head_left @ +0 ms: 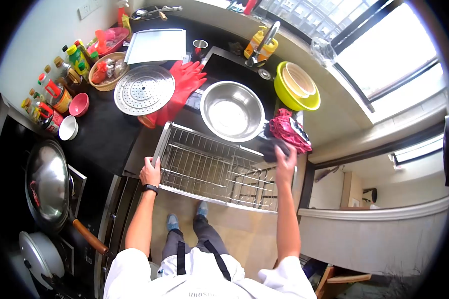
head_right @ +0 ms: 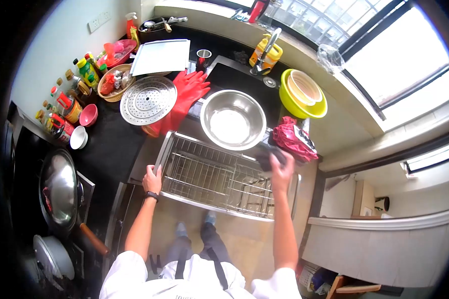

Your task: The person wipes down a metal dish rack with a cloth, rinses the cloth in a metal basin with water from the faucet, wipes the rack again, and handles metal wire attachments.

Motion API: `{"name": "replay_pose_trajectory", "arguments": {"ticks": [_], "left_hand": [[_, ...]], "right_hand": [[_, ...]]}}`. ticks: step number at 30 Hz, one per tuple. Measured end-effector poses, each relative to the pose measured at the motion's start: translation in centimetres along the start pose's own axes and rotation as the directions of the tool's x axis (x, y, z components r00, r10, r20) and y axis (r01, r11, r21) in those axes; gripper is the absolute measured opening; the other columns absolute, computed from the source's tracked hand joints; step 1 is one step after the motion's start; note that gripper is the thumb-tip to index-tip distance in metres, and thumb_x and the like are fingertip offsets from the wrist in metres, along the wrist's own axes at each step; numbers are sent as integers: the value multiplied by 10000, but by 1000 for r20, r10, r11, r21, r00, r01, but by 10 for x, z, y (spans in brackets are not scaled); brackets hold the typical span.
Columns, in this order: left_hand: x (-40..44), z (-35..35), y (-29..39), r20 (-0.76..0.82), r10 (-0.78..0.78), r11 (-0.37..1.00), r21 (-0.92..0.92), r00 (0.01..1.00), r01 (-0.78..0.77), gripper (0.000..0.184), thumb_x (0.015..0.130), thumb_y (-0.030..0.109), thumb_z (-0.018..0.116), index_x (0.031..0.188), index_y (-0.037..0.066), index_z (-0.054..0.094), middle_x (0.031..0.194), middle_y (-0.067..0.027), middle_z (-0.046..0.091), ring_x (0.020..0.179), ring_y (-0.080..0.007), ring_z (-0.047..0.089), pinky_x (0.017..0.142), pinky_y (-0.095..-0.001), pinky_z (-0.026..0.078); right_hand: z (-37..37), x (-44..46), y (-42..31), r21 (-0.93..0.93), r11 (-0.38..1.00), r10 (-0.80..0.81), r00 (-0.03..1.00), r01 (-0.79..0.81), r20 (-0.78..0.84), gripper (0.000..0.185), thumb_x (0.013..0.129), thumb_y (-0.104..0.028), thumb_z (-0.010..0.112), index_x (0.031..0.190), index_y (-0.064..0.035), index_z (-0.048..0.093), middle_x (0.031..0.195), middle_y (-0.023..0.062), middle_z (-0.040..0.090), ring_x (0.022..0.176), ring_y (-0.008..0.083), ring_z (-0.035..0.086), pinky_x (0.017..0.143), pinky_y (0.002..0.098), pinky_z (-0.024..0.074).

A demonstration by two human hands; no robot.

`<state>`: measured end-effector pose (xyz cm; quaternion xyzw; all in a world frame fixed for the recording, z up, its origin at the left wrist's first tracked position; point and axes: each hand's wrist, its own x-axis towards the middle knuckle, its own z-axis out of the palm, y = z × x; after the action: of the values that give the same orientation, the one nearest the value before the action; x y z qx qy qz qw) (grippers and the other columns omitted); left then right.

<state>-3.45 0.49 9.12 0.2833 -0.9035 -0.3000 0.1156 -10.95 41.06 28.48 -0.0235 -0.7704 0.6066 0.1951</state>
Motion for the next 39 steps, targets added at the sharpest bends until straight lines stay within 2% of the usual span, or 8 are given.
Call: {"name": "replay_pose_trajectory", "arguments": {"ticks": [6,12,15,18,22,25,28,39], "left_hand": [[4,3,9,-32,-22,998,60,999,24,409,937,469,564,1074,85,590,865,-233,682,830,-441,647,698,-527,489],[7,7,12,-37,-11,998,54,999,13,386,925,444,601,1053,79,605,859,-214,689,809,-423,656,690,-501,503],[8,11,8,-91,-9,1000,10,996,10,398,897,450,640,1046,81,623,851,-206,693,804,-418,660,684,-493,509],[6,12,9,-173,-45,999,-36,984,39,372,869,447,665,990,96,653,810,-187,692,766,-396,667,657,-469,520],[7,8,8,-224,-53,988,-154,973,19,365,891,453,628,928,92,669,745,-151,675,698,-360,663,615,-419,514],[13,1,1,-20,-309,755,-613,951,232,442,999,456,472,947,62,665,791,-42,672,742,-102,604,719,-293,475],[20,-11,-20,343,-461,233,-843,818,485,440,993,488,455,1145,106,612,945,-35,678,864,-131,616,754,-275,459],[-7,-12,-97,554,-321,-378,-819,768,433,328,977,360,495,1059,67,616,974,-72,659,894,-210,623,881,-393,503]], "right_hand": [[158,115,108,-361,871,-191,907,332,374,370,707,-114,707,1063,-46,634,1081,164,563,1056,330,547,935,412,452],[204,128,182,-682,554,174,735,477,655,763,839,-361,621,1514,-225,292,1573,204,219,1447,403,212,1147,568,234],[196,144,184,-658,434,24,722,616,692,551,871,-197,583,1406,-168,454,1353,202,485,1219,389,473,1020,508,401],[201,145,162,-445,789,-148,835,423,531,565,828,-38,603,1371,-23,449,1229,229,570,1157,393,526,998,468,418],[225,90,74,-148,924,-269,875,352,402,529,826,-8,623,1332,12,470,1243,232,566,1152,384,552,996,417,428],[255,27,23,-21,884,-367,722,467,587,513,775,12,639,1273,-30,521,1164,197,590,1105,365,535,988,433,411],[294,-43,6,10,853,-362,577,522,732,518,764,-5,668,1260,-75,536,1236,201,535,1125,387,509,983,452,436],[337,-232,28,-86,523,-340,300,848,892,346,783,-153,611,1128,-130,617,1033,71,597,1036,270,528,861,412,438]]}}
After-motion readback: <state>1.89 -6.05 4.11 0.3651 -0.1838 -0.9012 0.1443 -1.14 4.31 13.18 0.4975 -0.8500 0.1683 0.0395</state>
